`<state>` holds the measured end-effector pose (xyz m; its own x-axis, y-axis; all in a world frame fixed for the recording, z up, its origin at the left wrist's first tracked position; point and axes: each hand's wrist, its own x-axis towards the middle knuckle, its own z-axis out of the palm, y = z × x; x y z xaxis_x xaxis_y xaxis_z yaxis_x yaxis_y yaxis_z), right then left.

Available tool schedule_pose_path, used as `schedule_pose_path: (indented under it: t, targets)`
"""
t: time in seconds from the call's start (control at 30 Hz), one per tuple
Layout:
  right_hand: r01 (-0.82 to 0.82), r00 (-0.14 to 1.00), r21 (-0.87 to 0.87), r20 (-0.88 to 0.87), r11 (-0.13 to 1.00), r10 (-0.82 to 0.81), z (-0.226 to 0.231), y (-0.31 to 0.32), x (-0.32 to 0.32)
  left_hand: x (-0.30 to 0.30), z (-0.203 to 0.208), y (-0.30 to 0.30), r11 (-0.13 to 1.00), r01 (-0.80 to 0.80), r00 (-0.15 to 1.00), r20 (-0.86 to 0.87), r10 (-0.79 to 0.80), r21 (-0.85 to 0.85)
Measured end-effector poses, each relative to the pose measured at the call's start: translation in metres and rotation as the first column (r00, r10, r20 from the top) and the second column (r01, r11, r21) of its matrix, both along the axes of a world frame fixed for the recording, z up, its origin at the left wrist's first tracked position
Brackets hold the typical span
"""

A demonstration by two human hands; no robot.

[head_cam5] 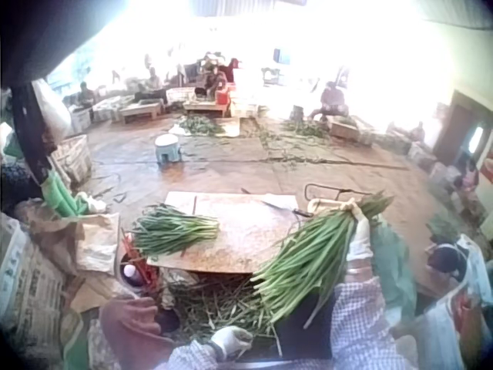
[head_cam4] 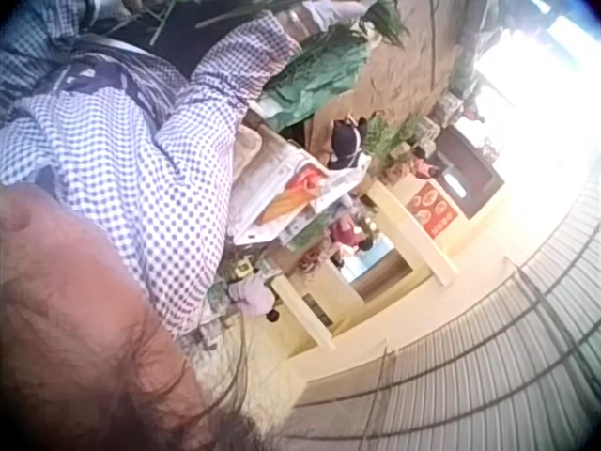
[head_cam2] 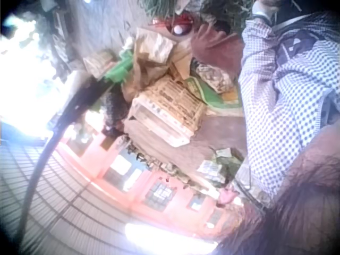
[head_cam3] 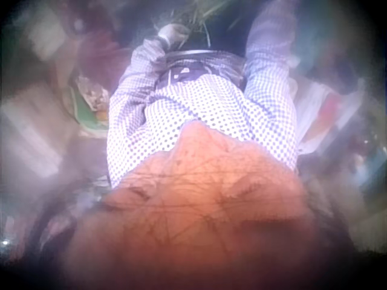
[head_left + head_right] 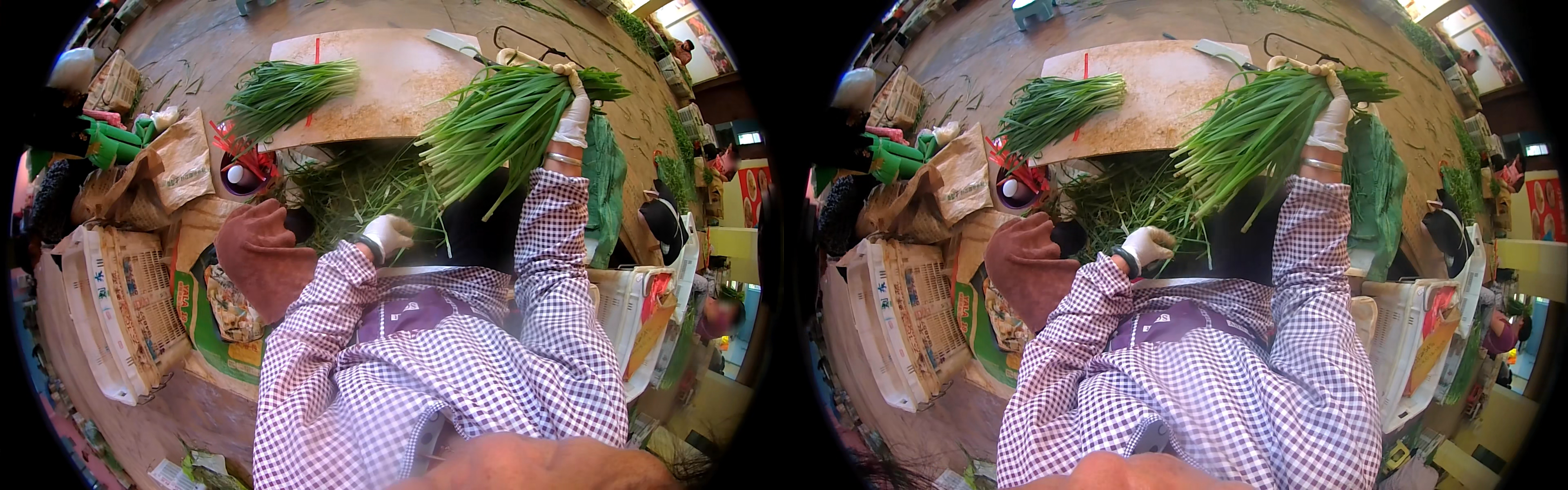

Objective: The person bundles and organizes green vegetables by hand, tying them together and placing them into containers while working on the floor.

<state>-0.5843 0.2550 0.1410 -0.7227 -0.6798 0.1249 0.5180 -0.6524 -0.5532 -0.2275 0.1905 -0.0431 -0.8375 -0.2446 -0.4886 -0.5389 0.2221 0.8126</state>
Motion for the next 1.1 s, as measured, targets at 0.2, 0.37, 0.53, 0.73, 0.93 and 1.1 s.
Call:
schedule_pose_path:
  t: [0.2,0.37,0.53,0.73,0.93,1.1]
  targets:
    - [0.028,0.998,-0.026,0.053,0.999,-0.026,0.011,-0.015,0.034,-0.016,0.008,0.028,0.833,-0.232,0.822,-0.356,0.444,0.502]
    - [0.126,0.989,0.032,0.072,0.992,-0.128,0.017,-0.023,0.04,-0.023,0.027,0.028,0.903,-0.346,0.843,-0.338,0.418,0.253]
    - [0.133,0.987,0.024,0.09,0.991,-0.134,0.021,-0.024,0.042,-0.01,0.003,0.022,0.755,-0.391,0.763,-0.273,0.586,0.526]
    - [0.156,0.981,0.054,0.107,0.986,-0.161,0.027,-0.021,0.044,0.021,-0.023,-0.007,0.917,-0.124,0.992,-0.023,0.125,-0.38]
    - [0.111,0.993,0.057,0.035,0.992,-0.113,0.003,-0.026,0.027,0.009,0.019,-0.01,0.954,-0.052,0.994,0.073,0.076,-0.294]
    - [0.179,0.983,0.072,0.015,0.981,-0.18,-0.002,-0.04,0.036,-0.014,0.042,0.012,0.862,-0.483,0.773,-0.389,0.502,0.153]
